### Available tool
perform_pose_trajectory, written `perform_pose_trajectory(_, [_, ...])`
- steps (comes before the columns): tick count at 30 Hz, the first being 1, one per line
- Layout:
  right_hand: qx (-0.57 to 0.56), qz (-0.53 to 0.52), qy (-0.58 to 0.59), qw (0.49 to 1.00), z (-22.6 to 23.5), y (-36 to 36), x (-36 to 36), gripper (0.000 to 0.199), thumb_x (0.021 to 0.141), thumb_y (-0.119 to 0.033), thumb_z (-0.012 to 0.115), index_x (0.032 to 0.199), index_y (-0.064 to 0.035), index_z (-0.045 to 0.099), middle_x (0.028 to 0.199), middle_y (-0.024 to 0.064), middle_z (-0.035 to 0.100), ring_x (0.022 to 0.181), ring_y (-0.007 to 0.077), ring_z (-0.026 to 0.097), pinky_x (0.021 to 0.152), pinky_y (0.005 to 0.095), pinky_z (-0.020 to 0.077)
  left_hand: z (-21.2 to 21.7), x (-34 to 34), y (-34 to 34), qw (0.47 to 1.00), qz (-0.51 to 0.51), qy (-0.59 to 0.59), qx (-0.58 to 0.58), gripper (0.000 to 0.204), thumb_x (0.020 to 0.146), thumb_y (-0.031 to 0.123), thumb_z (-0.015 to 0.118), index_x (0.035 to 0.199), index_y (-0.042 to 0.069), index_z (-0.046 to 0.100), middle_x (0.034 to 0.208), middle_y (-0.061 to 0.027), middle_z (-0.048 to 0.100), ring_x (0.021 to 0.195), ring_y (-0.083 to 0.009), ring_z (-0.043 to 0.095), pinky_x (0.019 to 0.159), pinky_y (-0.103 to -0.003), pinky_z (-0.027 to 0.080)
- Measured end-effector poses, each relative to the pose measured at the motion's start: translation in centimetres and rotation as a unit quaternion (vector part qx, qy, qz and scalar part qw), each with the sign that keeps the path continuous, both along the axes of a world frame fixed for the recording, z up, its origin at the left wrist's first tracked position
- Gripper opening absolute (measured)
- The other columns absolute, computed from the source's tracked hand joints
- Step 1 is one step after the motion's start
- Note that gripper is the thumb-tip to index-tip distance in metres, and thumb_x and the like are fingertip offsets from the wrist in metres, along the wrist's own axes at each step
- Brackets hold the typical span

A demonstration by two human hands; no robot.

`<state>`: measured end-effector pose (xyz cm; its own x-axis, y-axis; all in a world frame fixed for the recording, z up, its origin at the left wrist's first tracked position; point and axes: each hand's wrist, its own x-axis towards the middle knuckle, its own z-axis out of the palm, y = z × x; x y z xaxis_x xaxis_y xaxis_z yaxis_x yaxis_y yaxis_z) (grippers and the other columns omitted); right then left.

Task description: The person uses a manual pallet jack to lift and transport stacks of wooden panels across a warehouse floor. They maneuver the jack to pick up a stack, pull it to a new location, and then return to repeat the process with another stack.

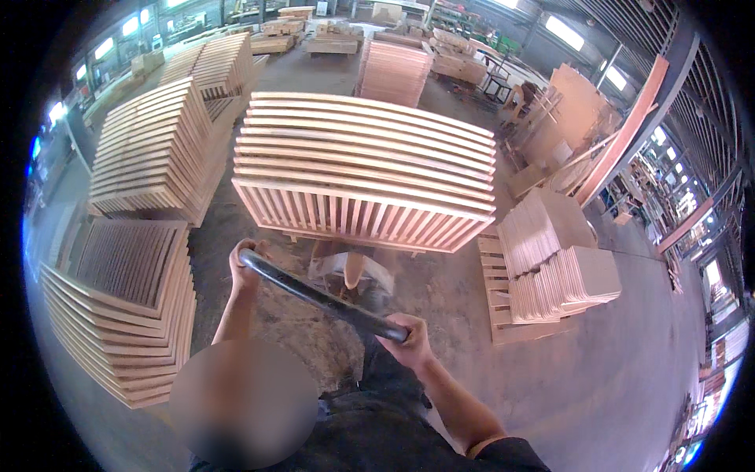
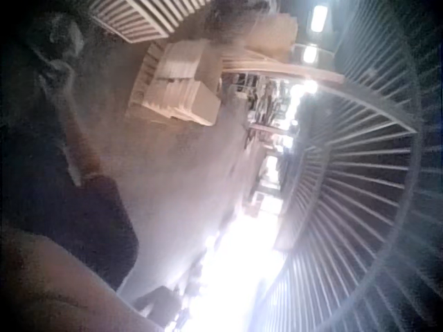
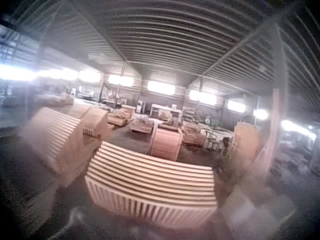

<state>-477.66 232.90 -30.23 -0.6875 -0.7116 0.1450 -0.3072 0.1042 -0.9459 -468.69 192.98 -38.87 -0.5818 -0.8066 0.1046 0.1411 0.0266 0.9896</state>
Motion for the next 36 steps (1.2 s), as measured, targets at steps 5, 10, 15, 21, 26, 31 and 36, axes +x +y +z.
perform_pose_trajectory(5, [-0.046,-0.050,0.032,0.997,0.2,-1.6,-1.6,0.018,0.073,-0.004,0.080,0.085,-0.0031,0.066,0.078,0.0088,0.066,0.070,0.0212,0.065,0.065,0.0323,0.0496,2.1,-1.4,0.1,1.000,0.008,0.018,-0.010,0.029,0.095,0.020,0.072,0.073,0.007,0.057,0.065,-0.0021,0.061,0.058,-0.0105,0.059,0.054,-0.027,0.047])
perform_pose_trajectory(10, [-0.197,-0.141,0.055,0.969,-1.9,-1.8,-2.6,0.018,0.074,0.002,0.077,0.089,-0.0024,0.068,0.086,0.0080,0.069,0.077,0.0180,0.066,0.069,0.0306,0.0501,3.6,-4.7,1.1,0.997,-0.032,0.061,0.021,0.030,0.096,0.014,0.068,0.072,0.008,0.052,0.059,-0.0023,0.054,0.052,-0.0120,0.053,0.051,-0.028,0.045])
perform_pose_trajectory(15, [-0.085,-0.073,0.058,0.992,0.0,-1.5,-3.7,0.024,0.068,-0.005,0.081,0.087,-0.0049,0.066,0.084,0.0114,0.068,0.075,0.0276,0.067,0.069,0.0361,0.0500,0.9,-4.4,-1.3,0.993,-0.062,0.093,0.028,0.029,0.097,0.017,0.070,0.075,0.006,0.055,0.062,-0.0017,0.052,0.060,-0.0135,0.056,0.061,-0.031,0.049])
perform_pose_trajectory(21, [-0.089,-0.065,0.043,0.993,-0.4,-1.8,-3.0,0.025,0.064,-0.008,0.082,0.082,-0.0083,0.065,0.078,0.0107,0.066,0.073,0.0316,0.066,0.066,0.0383,0.0489,2.0,-4.0,-1.0,0.997,-0.059,0.052,0.006,0.030,0.099,0.019,0.068,0.075,0.007,0.054,0.063,-0.0018,0.051,0.061,-0.0137,0.055,0.066,-0.031,0.050])
perform_pose_trajectory(26, [-0.023,0.026,0.061,0.998,0.2,-1.4,-0.5,0.021,0.064,-0.006,0.080,0.080,-0.0087,0.066,0.077,0.0128,0.064,0.072,0.0347,0.063,0.064,0.0399,0.0471,0.8,0.0,-0.5,0.997,-0.021,0.050,-0.057,0.030,0.099,0.019,0.066,0.075,0.009,0.051,0.064,-0.0028,0.051,0.061,-0.0139,0.055,0.067,-0.032,0.050])
perform_pose_trajectory(31, [0.018,0.085,0.083,0.993,0.4,2.1,2.1,0.021,0.062,-0.008,0.079,0.078,-0.0077,0.066,0.074,0.0128,0.063,0.071,0.0339,0.062,0.064,0.0414,0.0471,0.5,3.9,4.1,0.994,-0.017,0.104,-0.010,0.022,0.097,0.008,0.062,0.078,0.004,0.052,0.066,-0.0031,0.052,0.063,-0.0124,0.052,0.062,-0.030,0.046])
perform_pose_trajectory(36, [0.003,0.126,-0.030,0.992,1.0,7.0,2.5,0.019,0.063,-0.009,0.078,0.077,-0.0054,0.066,0.073,0.0108,0.064,0.068,0.0278,0.062,0.064,0.0386,0.0469,1.2,8.1,9.4,0.998,0.002,0.058,-0.024,0.019,0.091,0.005,0.062,0.074,0.005,0.054,0.070,-0.0030,0.062,0.066,-0.0096,0.056,0.062,-0.025,0.046])
